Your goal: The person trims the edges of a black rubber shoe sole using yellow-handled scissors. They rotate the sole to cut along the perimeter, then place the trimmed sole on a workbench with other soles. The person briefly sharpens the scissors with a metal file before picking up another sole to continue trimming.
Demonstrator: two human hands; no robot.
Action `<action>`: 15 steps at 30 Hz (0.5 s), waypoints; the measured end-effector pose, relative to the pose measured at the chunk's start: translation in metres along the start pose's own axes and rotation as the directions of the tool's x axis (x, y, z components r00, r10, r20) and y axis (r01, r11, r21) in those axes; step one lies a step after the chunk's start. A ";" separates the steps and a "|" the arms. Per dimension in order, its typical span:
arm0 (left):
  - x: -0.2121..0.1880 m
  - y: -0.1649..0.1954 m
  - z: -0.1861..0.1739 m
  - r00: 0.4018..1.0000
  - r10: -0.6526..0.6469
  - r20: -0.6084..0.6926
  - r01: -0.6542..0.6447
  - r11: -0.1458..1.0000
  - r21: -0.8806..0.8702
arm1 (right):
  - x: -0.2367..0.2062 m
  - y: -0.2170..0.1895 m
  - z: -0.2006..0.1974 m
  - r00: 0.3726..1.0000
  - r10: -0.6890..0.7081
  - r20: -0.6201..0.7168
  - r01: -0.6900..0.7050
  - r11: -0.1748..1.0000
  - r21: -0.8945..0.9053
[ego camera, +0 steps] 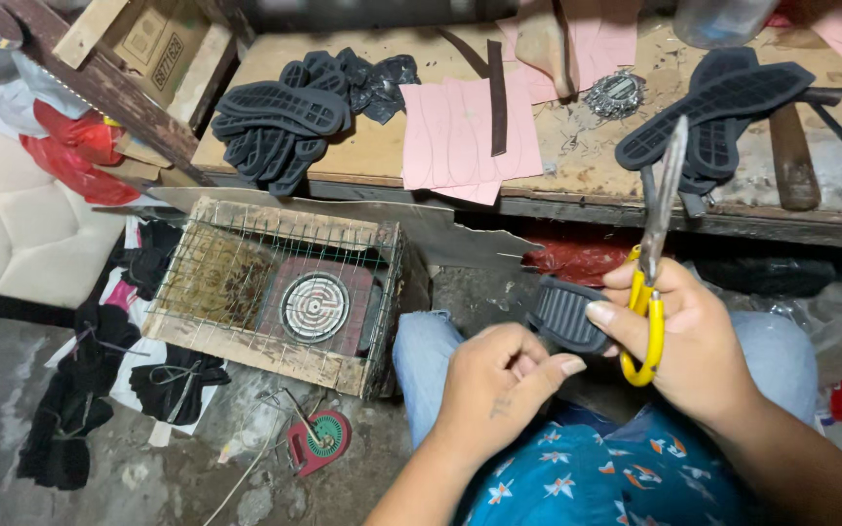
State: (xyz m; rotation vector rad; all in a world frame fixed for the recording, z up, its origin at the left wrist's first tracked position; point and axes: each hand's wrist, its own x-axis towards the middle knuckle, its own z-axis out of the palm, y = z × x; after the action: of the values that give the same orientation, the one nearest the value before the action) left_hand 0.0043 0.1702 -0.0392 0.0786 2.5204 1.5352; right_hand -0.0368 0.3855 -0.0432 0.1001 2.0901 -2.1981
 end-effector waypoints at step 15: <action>0.017 -0.004 -0.029 0.940 0.340 -0.035 -0.098 0.168 -0.981 | -0.006 -0.022 0.004 0.806 -0.495 0.324 0.565 0.484 -0.668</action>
State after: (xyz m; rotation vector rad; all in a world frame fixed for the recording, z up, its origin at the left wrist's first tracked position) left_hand -0.0182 0.1450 -0.0319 0.3950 0.9073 2.7791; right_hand -0.0330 0.3830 -0.0199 -0.8145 3.0679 -1.2459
